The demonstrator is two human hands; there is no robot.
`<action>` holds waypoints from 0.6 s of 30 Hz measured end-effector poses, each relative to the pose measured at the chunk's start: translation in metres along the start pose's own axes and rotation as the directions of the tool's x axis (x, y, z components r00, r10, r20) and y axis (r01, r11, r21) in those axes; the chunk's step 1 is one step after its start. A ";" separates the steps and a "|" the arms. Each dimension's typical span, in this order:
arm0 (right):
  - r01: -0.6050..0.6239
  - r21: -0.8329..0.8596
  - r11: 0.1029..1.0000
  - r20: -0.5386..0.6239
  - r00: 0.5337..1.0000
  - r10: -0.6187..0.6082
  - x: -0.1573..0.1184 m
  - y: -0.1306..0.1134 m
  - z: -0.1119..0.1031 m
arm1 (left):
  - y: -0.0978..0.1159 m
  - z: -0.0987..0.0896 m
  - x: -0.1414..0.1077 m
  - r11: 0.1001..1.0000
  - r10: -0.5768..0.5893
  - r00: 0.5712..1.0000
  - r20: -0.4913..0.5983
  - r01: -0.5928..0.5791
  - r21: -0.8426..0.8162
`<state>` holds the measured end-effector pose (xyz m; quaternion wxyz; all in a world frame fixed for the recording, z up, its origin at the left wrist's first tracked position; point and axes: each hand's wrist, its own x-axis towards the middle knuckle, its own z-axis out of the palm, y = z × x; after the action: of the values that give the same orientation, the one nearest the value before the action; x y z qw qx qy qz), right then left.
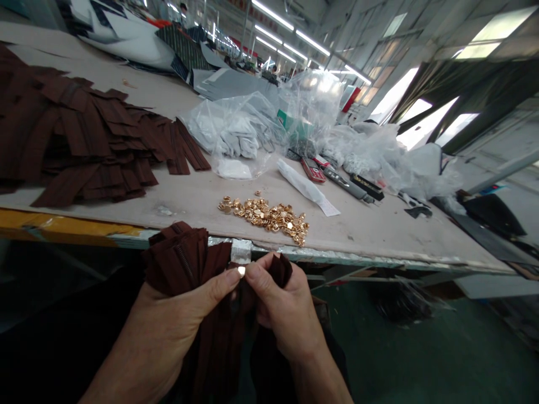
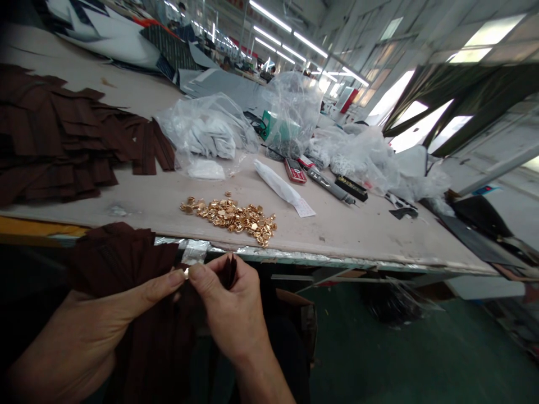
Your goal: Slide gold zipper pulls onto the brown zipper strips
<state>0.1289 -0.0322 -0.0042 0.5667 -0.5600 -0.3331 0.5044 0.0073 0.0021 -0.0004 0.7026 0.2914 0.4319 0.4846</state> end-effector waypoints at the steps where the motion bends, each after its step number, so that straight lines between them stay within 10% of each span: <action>1: 0.037 -0.081 0.996 -0.017 0.999 -0.039 0.001 -0.003 -0.001 | 0.001 0.000 0.000 1.000 -0.022 1.000 -0.007 0.022 -0.012; 7: 0.186 -0.387 0.903 -0.030 0.976 -0.214 0.000 -0.014 0.005 | 0.008 0.000 -0.003 0.992 -0.115 0.989 -0.094 0.109 -0.069; 14: 0.306 -0.856 0.417 -0.026 0.780 -0.626 0.029 -0.034 0.020 | 0.011 0.001 -0.006 0.991 -0.124 0.992 -0.039 0.121 -0.063; 18: 0.376 -0.710 0.595 -0.017 0.836 -0.549 0.038 -0.042 0.023 | 0.012 0.003 -0.006 0.990 -0.133 0.991 -0.006 0.132 -0.044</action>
<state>0.1262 0.0161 0.0325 0.4674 -0.6757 -0.5592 0.1105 0.0041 0.0008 0.0130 0.7374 0.2446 0.4429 0.4475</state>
